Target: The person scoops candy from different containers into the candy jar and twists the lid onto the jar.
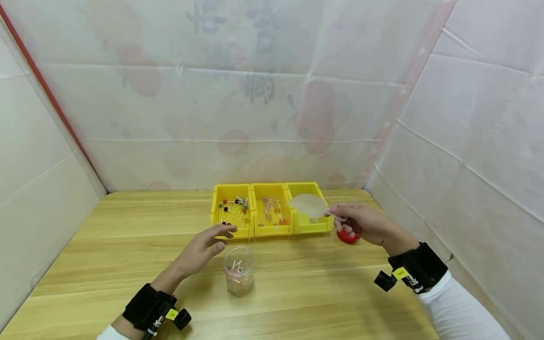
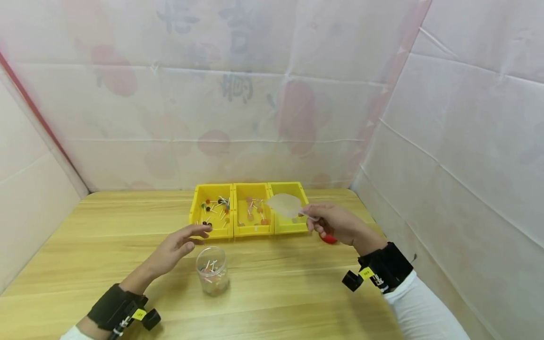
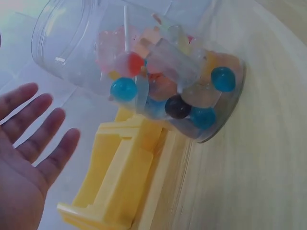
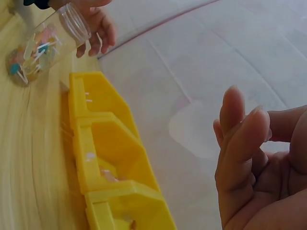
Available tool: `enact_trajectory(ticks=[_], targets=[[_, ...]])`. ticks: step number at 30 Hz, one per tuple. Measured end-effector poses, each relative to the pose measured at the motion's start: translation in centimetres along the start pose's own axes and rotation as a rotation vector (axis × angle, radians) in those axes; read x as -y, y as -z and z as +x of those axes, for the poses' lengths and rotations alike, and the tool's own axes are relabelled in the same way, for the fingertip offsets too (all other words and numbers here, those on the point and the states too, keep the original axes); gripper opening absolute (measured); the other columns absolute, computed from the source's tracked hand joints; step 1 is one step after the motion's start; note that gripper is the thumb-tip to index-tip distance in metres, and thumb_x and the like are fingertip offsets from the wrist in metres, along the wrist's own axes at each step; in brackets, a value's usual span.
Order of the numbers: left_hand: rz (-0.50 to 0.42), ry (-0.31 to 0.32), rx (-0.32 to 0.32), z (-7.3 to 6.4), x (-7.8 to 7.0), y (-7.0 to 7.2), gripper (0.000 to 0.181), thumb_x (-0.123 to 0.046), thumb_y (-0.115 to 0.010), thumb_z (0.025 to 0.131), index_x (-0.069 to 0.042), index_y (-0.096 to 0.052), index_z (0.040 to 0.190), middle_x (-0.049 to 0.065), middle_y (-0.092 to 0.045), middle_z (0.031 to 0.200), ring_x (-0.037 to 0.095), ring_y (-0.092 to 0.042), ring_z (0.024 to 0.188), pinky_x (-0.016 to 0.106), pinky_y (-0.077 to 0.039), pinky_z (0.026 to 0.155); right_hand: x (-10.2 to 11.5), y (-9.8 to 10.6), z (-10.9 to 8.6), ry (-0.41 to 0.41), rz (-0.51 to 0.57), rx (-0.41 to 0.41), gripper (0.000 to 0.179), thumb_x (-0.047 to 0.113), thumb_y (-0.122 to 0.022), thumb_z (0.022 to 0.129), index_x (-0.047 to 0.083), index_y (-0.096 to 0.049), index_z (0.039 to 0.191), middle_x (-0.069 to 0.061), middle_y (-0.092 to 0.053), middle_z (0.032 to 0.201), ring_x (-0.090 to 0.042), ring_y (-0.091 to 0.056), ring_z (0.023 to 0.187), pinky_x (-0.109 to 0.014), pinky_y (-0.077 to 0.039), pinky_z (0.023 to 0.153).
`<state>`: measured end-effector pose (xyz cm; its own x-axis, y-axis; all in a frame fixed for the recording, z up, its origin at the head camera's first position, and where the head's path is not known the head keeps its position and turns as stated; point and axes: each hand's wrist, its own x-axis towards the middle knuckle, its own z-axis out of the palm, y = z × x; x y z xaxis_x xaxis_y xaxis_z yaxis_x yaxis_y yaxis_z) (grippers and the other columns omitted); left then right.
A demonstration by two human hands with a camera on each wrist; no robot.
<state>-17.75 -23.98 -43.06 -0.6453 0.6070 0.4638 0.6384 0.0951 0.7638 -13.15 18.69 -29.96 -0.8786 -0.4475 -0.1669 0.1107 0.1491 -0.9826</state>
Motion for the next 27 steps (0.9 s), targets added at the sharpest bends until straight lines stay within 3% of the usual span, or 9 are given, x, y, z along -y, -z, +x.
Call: enact_trajectory(ticks=[7,11,16,21,24,27], targets=[[0.022,0.097,-0.212,0.5,0.4,0.6,0.033,-0.008,-0.052,0.102,-0.008,-0.055,0.135,0.012,-0.060,0.126,0.033,-0.058,0.113,0.034,-0.053,0.089,-1.6,1.1,0.8,-0.087,0.022,-0.133,0.041,0.028,-0.050,0.104,-0.009,-0.056,0.122,-0.001,-0.062,0.071,-0.005,-0.044,0.054,-0.016,-0.037,0.047],[0.051,0.168,-0.285,0.9,0.9,1.0,0.034,-0.019,-0.055,0.102,-0.008,-0.056,0.134,0.011,-0.059,0.128,0.029,-0.059,0.113,0.042,-0.052,0.091,-3.0,1.5,1.6,-0.177,0.040,-0.230,0.044,0.026,-0.052,0.103,-0.012,-0.051,0.124,0.000,-0.061,0.069,-0.006,-0.043,0.053,-0.017,-0.035,0.046],[0.108,0.278,-0.362,1.4,1.9,1.2,0.046,-0.031,-0.056,0.101,-0.004,-0.052,0.138,0.017,-0.052,0.136,0.034,-0.052,0.121,0.050,-0.048,0.097,-4.1,1.9,2.4,-0.242,0.045,-0.321,0.047,0.024,-0.051,0.103,-0.015,-0.047,0.129,0.000,-0.061,0.068,-0.005,-0.042,0.051,-0.016,-0.036,0.046],[0.168,0.409,-0.391,2.0,2.9,1.3,0.053,-0.032,-0.055,0.101,-0.002,-0.044,0.144,0.020,-0.044,0.143,0.038,-0.046,0.126,0.052,-0.047,0.097,-5.1,2.3,3.1,-0.299,0.064,-0.392,0.044,0.023,-0.048,0.104,-0.014,-0.048,0.128,0.000,-0.060,0.067,-0.004,-0.044,0.050,-0.015,-0.038,0.045],[0.181,0.471,-0.363,2.3,3.5,1.4,0.058,-0.030,-0.055,0.102,-0.001,-0.037,0.148,0.021,-0.040,0.146,0.040,-0.043,0.128,0.053,-0.045,0.099,-5.8,2.4,3.5,-0.325,0.061,-0.428,0.041,0.022,-0.048,0.104,-0.012,-0.051,0.126,0.000,-0.061,0.067,-0.004,-0.046,0.050,-0.014,-0.040,0.044],[0.188,0.531,-0.323,2.6,4.0,1.5,0.067,-0.039,-0.052,0.102,-0.001,-0.029,0.152,0.022,-0.036,0.150,0.041,-0.042,0.130,0.053,-0.044,0.101,-6.1,2.4,4.1,-0.330,0.067,-0.442,0.041,0.021,-0.047,0.104,-0.012,-0.051,0.127,0.000,-0.061,0.067,-0.003,-0.047,0.051,-0.014,-0.040,0.045]])
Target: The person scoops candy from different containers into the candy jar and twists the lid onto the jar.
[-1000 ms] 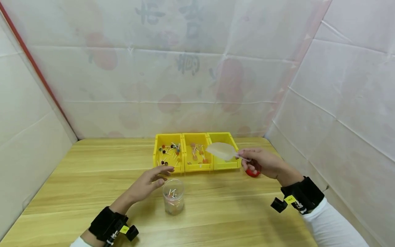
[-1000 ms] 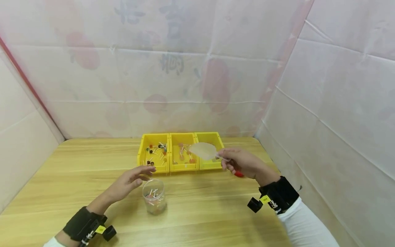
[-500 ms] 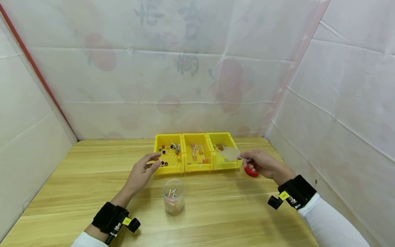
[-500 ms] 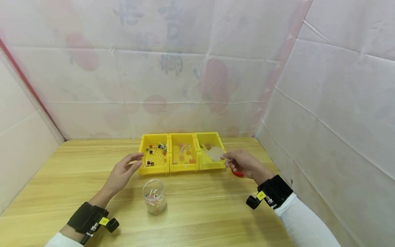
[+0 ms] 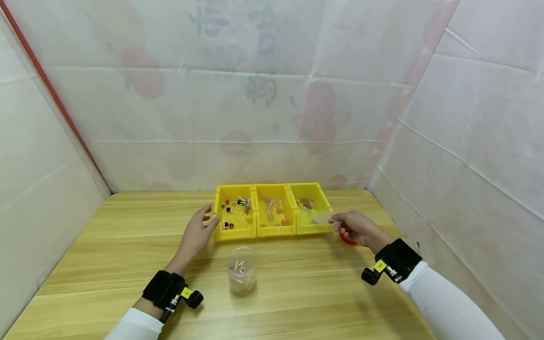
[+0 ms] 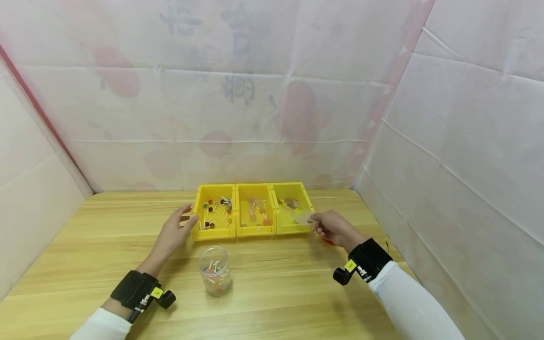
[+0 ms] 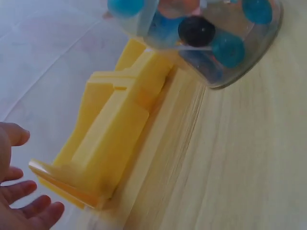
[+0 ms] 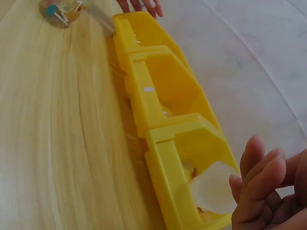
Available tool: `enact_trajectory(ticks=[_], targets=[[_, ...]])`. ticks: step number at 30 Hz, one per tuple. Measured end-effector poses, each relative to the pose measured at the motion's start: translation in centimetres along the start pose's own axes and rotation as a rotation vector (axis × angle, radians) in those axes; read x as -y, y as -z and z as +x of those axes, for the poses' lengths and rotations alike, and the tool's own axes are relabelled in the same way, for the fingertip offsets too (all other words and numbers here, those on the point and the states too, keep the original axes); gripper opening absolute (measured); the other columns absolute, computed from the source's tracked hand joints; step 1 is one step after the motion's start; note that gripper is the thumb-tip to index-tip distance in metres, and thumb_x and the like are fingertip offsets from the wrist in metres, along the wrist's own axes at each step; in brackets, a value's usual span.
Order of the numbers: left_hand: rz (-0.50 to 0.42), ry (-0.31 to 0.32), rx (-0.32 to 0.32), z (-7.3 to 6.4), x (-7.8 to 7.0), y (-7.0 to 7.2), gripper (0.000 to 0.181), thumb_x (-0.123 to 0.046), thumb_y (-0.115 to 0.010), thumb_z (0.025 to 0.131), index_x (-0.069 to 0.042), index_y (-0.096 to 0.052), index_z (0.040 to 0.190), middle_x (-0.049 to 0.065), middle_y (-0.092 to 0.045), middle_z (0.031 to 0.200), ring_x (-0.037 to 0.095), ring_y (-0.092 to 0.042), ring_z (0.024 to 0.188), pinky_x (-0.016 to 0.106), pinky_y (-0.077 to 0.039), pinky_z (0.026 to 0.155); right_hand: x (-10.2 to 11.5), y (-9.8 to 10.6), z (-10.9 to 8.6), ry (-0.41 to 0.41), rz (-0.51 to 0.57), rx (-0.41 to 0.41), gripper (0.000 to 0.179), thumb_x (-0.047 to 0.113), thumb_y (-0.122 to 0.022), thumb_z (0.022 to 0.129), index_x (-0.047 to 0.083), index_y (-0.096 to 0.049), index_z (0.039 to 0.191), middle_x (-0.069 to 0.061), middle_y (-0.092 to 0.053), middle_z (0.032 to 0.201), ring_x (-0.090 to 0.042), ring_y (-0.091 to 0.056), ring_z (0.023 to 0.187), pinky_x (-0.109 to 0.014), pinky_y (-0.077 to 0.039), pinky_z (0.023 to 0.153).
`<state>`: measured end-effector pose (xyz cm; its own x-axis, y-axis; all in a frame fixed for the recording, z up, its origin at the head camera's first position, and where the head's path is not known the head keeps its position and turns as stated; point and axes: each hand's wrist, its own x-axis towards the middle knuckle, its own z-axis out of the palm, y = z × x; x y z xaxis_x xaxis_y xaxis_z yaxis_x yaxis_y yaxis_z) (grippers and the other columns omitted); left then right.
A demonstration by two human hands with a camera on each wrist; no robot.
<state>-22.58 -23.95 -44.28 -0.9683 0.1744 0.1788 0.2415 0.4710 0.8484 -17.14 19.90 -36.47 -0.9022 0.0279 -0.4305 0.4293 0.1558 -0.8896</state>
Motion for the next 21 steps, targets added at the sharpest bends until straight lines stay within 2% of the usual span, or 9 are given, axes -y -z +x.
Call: enact_trajectory(ticks=[4,10,14,21], targets=[[0.050,0.038,0.032,0.6,0.4,-0.5,0.072,-0.040,-0.051,0.102,-0.001,-0.021,0.155,0.023,-0.033,0.152,0.042,-0.043,0.130,0.055,-0.043,0.101,0.0,-0.4,0.6,-0.008,0.026,-0.015,0.042,0.018,-0.045,0.104,-0.014,-0.046,0.131,0.001,-0.060,0.066,-0.001,-0.044,0.050,-0.012,-0.038,0.043],[0.150,0.019,0.031,0.9,1.1,-1.2,0.069,-0.024,-0.056,0.101,-0.001,-0.019,0.155,0.027,-0.043,0.144,0.041,-0.052,0.120,0.054,-0.047,0.095,0.0,-1.4,1.7,-0.039,0.063,-0.065,0.036,0.014,-0.043,0.103,-0.013,-0.049,0.126,0.001,-0.055,0.065,0.001,-0.040,0.047,-0.009,-0.034,0.041],[0.158,0.017,0.025,0.8,1.0,-1.4,0.069,-0.023,-0.056,0.101,-0.002,-0.019,0.155,0.028,-0.047,0.140,0.041,-0.053,0.118,0.054,-0.046,0.096,0.3,-1.8,2.1,-0.062,0.105,-0.081,0.034,0.013,-0.043,0.103,-0.012,-0.050,0.124,0.003,-0.053,0.063,0.002,-0.040,0.045,-0.008,-0.035,0.041],[0.170,0.017,0.034,0.8,0.9,-1.4,0.070,-0.025,-0.056,0.101,-0.003,-0.018,0.156,0.028,-0.050,0.136,0.041,-0.053,0.119,0.054,-0.045,0.097,0.9,-2.3,2.1,-0.073,0.144,-0.059,0.031,0.011,-0.041,0.102,-0.010,-0.050,0.122,0.004,-0.050,0.062,0.002,-0.039,0.044,-0.008,-0.035,0.040]])
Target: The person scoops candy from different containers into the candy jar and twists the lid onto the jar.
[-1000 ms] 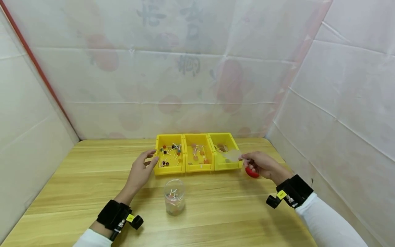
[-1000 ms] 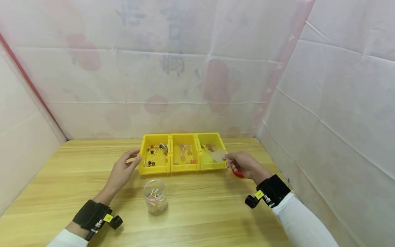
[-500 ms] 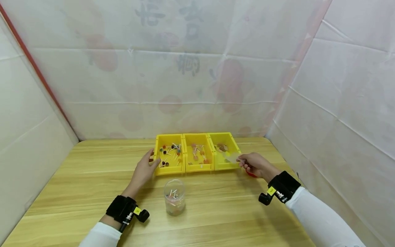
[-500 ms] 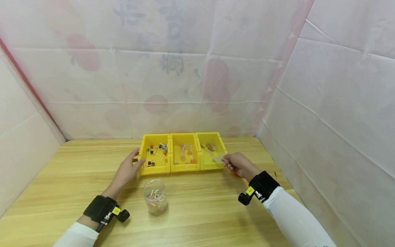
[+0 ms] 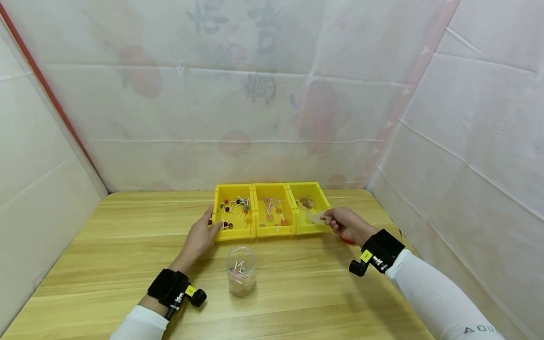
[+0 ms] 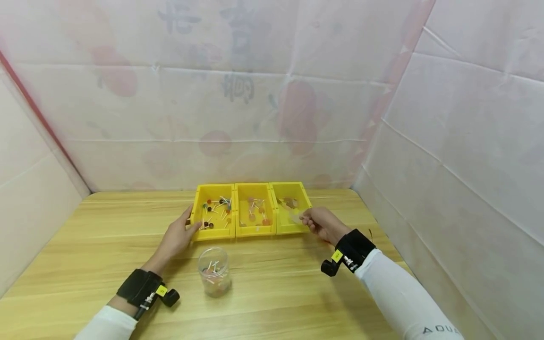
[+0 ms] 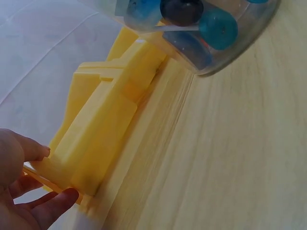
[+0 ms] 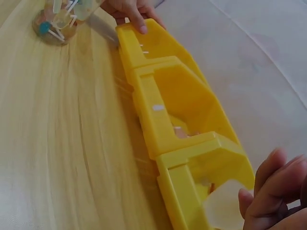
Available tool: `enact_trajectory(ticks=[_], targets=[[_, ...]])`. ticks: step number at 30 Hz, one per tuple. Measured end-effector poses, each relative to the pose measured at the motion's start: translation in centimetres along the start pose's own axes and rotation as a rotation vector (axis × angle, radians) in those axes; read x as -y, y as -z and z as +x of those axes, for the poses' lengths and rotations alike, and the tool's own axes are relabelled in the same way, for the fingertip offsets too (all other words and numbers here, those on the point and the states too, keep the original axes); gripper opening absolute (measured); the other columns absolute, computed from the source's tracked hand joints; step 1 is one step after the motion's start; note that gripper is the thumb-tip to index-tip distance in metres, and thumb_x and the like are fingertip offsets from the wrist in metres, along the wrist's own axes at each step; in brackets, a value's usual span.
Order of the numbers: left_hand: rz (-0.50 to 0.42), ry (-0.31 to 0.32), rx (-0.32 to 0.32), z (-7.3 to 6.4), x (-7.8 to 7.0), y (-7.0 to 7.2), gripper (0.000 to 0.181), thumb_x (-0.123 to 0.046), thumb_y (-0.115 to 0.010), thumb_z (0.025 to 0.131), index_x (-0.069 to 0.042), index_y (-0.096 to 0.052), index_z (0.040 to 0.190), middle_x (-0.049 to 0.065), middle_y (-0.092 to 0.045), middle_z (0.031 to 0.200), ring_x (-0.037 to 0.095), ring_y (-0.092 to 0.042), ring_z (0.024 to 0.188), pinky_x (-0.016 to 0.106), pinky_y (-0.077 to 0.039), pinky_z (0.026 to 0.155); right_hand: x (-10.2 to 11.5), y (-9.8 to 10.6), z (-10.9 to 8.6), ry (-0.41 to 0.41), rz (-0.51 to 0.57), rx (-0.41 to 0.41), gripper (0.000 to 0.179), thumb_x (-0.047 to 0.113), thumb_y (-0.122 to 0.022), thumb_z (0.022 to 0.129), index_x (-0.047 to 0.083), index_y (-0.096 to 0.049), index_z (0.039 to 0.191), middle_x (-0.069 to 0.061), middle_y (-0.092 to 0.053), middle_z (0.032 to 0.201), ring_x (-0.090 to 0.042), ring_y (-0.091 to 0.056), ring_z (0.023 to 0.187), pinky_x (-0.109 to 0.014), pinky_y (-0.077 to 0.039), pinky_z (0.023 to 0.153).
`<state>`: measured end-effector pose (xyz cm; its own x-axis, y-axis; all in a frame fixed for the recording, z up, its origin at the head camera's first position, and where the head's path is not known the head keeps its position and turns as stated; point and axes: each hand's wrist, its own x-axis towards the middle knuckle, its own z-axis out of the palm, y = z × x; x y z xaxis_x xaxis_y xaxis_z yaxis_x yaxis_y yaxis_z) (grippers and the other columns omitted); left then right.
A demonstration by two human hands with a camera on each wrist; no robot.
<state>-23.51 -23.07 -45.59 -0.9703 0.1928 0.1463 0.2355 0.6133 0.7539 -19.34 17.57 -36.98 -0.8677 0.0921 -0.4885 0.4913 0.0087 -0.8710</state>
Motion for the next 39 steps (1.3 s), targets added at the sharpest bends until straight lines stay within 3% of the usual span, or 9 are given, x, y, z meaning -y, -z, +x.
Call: enact_trajectory(ticks=[5,10,14,22,28,34,37,39], targets=[[-0.004,0.006,0.003,0.1,0.0,0.0,0.070,-0.023,-0.056,0.101,-0.003,-0.018,0.156,0.028,-0.050,0.137,0.041,-0.053,0.120,0.054,-0.046,0.096,-0.1,-0.2,-0.3,-0.007,0.044,-0.004,0.030,0.011,-0.041,0.103,-0.010,-0.049,0.123,0.004,-0.050,0.062,0.001,-0.040,0.045,-0.009,-0.035,0.040],[-0.009,0.004,0.014,-0.1,0.1,-0.3,0.070,-0.022,-0.057,0.100,-0.003,-0.019,0.156,0.029,-0.047,0.140,0.042,-0.051,0.122,0.051,-0.048,0.093,-0.5,0.0,-1.0,-0.009,0.015,-0.029,0.033,0.013,-0.040,0.104,-0.010,-0.049,0.125,0.004,-0.051,0.061,0.001,-0.038,0.045,-0.009,-0.034,0.040],[-0.007,0.018,0.014,-0.2,0.1,-0.3,0.069,-0.021,-0.057,0.100,-0.003,-0.019,0.156,0.029,-0.048,0.140,0.042,-0.051,0.122,0.050,-0.049,0.092,-0.8,-0.1,-1.1,-0.028,0.032,-0.026,0.028,0.011,-0.041,0.103,-0.009,-0.052,0.119,0.003,-0.051,0.061,0.001,-0.040,0.045,-0.009,-0.036,0.040],[-0.004,0.016,0.012,-0.1,-0.1,0.1,0.069,-0.021,-0.057,0.100,-0.002,-0.020,0.155,0.028,-0.052,0.135,0.041,-0.053,0.119,0.052,-0.047,0.096,-1.2,-1.0,0.4,0.006,0.097,-0.010,0.026,0.008,-0.038,0.104,-0.009,-0.047,0.121,0.003,-0.046,0.063,0.000,-0.038,0.047,-0.009,-0.033,0.040],[0.009,-0.004,0.013,-0.1,-0.2,0.4,0.069,-0.019,-0.057,0.100,0.000,-0.020,0.155,0.030,-0.051,0.135,0.042,-0.053,0.119,0.053,-0.047,0.095,-1.5,-2.2,1.5,0.031,0.162,-0.066,0.035,0.008,-0.036,0.104,-0.010,-0.040,0.135,0.000,-0.049,0.068,-0.001,-0.040,0.050,-0.009,-0.034,0.042],[0.020,-0.024,0.016,0.0,-0.4,0.4,0.069,-0.019,-0.057,0.100,0.000,-0.021,0.154,0.030,-0.049,0.137,0.044,-0.052,0.121,0.053,-0.046,0.097,-1.7,-3.1,2.5,0.053,0.189,-0.115,0.032,0.006,-0.038,0.103,-0.008,-0.043,0.131,-0.001,-0.051,0.071,-0.001,-0.042,0.051,-0.010,-0.037,0.042],[0.029,-0.030,0.011,-0.1,-0.5,0.4,0.069,-0.018,-0.058,0.099,0.000,-0.021,0.154,0.030,-0.051,0.135,0.043,-0.056,0.116,0.049,-0.051,0.088,-1.6,-3.4,2.8,0.058,0.237,-0.129,0.028,0.006,-0.039,0.103,-0.006,-0.045,0.127,-0.001,-0.050,0.073,-0.001,-0.041,0.050,-0.010,-0.037,0.042],[0.033,-0.026,0.009,-0.1,-0.5,0.5,0.069,-0.018,-0.058,0.099,0.000,-0.021,0.154,0.030,-0.051,0.135,0.039,-0.060,0.107,0.043,-0.053,0.075,-1.6,-3.6,2.9,0.069,0.269,-0.128,0.026,0.006,-0.039,0.103,-0.006,-0.046,0.126,-0.001,-0.050,0.073,-0.001,-0.041,0.051,-0.009,-0.038,0.042]])
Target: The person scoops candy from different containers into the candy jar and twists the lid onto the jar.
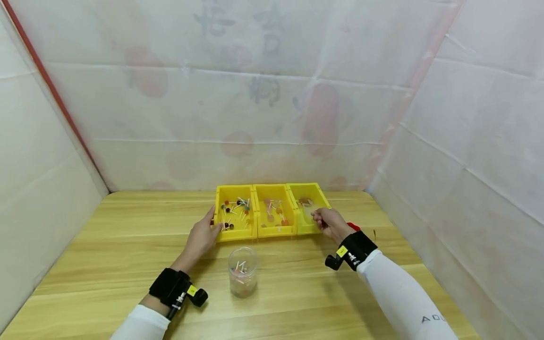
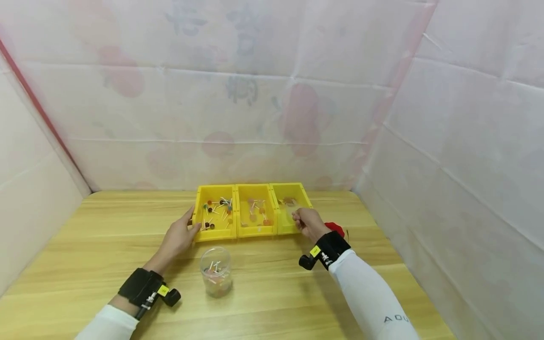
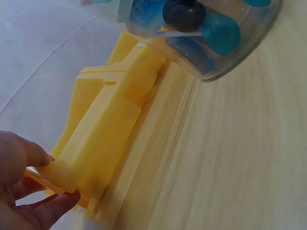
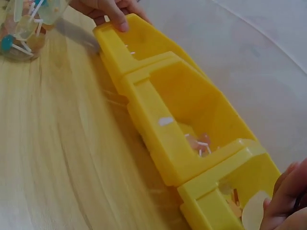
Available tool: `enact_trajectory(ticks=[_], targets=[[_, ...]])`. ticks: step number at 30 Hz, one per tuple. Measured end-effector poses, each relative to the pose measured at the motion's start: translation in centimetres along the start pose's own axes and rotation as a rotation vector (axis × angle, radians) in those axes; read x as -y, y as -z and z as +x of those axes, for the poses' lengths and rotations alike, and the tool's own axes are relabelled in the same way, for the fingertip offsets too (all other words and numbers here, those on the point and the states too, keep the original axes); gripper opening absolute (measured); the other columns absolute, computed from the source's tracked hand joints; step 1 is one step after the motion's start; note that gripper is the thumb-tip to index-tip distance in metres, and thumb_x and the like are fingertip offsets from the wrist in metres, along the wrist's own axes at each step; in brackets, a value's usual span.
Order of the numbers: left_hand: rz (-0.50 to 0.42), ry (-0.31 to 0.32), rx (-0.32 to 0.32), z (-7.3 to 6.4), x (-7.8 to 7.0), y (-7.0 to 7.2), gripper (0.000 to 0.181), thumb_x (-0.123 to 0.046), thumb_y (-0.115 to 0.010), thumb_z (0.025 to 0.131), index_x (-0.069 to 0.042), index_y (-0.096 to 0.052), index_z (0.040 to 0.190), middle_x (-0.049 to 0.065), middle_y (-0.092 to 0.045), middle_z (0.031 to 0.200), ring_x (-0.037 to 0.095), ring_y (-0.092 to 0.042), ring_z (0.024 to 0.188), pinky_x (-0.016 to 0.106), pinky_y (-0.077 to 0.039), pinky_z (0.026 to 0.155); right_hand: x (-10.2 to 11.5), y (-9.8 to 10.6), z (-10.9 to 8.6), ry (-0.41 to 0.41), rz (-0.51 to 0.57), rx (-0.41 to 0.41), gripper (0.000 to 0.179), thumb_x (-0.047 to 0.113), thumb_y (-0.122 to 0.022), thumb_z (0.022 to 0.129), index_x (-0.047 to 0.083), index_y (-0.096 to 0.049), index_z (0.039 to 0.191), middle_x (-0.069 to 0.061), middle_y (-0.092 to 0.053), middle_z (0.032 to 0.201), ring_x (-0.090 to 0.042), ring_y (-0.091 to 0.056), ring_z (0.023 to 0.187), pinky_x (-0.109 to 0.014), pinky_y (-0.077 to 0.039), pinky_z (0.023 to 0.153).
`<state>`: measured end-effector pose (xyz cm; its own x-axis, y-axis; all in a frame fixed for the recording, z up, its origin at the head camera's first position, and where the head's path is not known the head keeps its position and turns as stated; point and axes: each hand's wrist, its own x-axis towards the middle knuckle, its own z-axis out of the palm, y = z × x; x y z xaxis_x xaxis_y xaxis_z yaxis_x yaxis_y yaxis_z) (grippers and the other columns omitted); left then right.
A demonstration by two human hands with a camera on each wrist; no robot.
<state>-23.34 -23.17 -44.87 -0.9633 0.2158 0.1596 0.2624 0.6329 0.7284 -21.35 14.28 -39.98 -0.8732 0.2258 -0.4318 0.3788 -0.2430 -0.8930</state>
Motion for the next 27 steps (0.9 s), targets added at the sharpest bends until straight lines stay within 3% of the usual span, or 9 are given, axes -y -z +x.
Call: enact_trajectory(ticks=[3,6,7,10,12,16,18,23,27], targets=[[0.021,-0.005,-0.009,0.1,-0.1,0.1,0.069,-0.017,-0.058,0.099,0.001,-0.020,0.154,0.030,-0.050,0.136,0.039,-0.061,0.105,0.043,-0.054,0.076,-0.3,-0.2,0.3,0.013,0.015,0.011,0.029,0.006,-0.038,0.103,-0.008,-0.045,0.128,-0.001,-0.050,0.073,-0.001,-0.041,0.050,-0.009,-0.038,0.042],[0.022,-0.016,-0.005,0.3,-0.3,0.1,0.069,-0.017,-0.058,0.099,0.001,-0.021,0.154,0.030,-0.049,0.137,0.030,-0.063,0.079,0.039,-0.052,0.069,-0.7,-0.3,0.4,0.026,-0.020,-0.001,0.036,0.004,-0.039,0.102,-0.011,-0.042,0.135,0.000,-0.048,0.070,-0.001,-0.040,0.050,-0.009,-0.037,0.042],[0.020,-0.018,-0.005,0.4,-0.4,0.1,0.069,-0.016,-0.058,0.099,0.002,-0.021,0.154,0.031,-0.050,0.136,0.027,-0.061,0.069,0.039,-0.051,0.067,-0.8,-0.4,0.4,0.028,-0.029,-0.004,0.039,0.004,-0.039,0.102,-0.011,-0.040,0.138,0.000,-0.048,0.070,-0.001,-0.040,0.050,-0.009,-0.036,0.042],[0.001,-0.012,-0.002,0.6,-0.6,-0.1,0.069,-0.016,-0.059,0.098,0.002,-0.022,0.154,0.032,-0.052,0.132,0.013,-0.033,0.047,0.031,-0.040,0.051,-1.0,-0.5,0.2,0.045,-0.024,-0.011,0.042,0.004,-0.039,0.102,-0.011,-0.037,0.141,0.001,-0.046,0.069,0.000,-0.038,0.051,-0.009,-0.034,0.042],[-0.011,-0.010,-0.002,0.6,-0.6,-0.2,0.069,-0.016,-0.059,0.098,0.002,-0.022,0.154,0.033,-0.052,0.132,0.012,-0.029,0.044,0.030,-0.038,0.048,-1.1,-0.6,0.2,0.056,-0.018,-0.026,0.041,0.005,-0.039,0.102,-0.011,-0.038,0.140,0.002,-0.046,0.069,0.000,-0.038,0.052,-0.009,-0.034,0.042],[-0.019,0.006,0.010,0.6,-0.5,-0.5,0.071,-0.018,-0.059,0.099,-0.001,-0.020,0.155,0.029,-0.063,0.106,0.010,-0.030,0.043,0.026,-0.037,0.044,-1.6,-0.5,0.2,0.062,-0.067,-0.035,0.041,0.006,-0.038,0.102,-0.011,-0.040,0.140,0.003,-0.046,0.068,0.000,-0.038,0.052,-0.010,-0.033,0.043],[-0.026,0.007,0.009,0.6,-0.5,-0.7,0.071,-0.018,-0.059,0.098,-0.002,-0.020,0.155,0.029,-0.063,0.105,0.010,-0.030,0.042,0.025,-0.036,0.042,-1.9,-0.5,0.3,0.056,-0.061,-0.035,0.041,0.007,-0.037,0.103,-0.010,-0.041,0.140,0.004,-0.046,0.067,-0.001,-0.038,0.052,-0.010,-0.032,0.043],[-0.030,0.003,-0.009,0.6,-0.5,-0.9,0.071,-0.017,-0.060,0.097,-0.001,-0.021,0.154,0.031,-0.052,0.134,0.010,-0.031,0.043,0.025,-0.036,0.041,-2.0,-0.2,0.3,0.071,0.005,-0.061,0.039,0.012,-0.038,0.105,-0.008,-0.045,0.137,0.005,-0.045,0.066,-0.001,-0.037,0.053,-0.011,-0.031,0.043],[-0.035,0.013,0.003,0.4,-0.6,-0.9,0.071,-0.017,-0.060,0.097,-0.002,-0.021,0.155,0.030,-0.052,0.134,0.010,-0.033,0.042,0.024,-0.036,0.040,-1.9,0.4,-0.1,0.051,-0.038,-0.063,0.039,0.010,-0.037,0.105,-0.009,-0.045,0.138,0.003,-0.046,0.067,-0.002,-0.037,0.052,-0.012,-0.033,0.044]])
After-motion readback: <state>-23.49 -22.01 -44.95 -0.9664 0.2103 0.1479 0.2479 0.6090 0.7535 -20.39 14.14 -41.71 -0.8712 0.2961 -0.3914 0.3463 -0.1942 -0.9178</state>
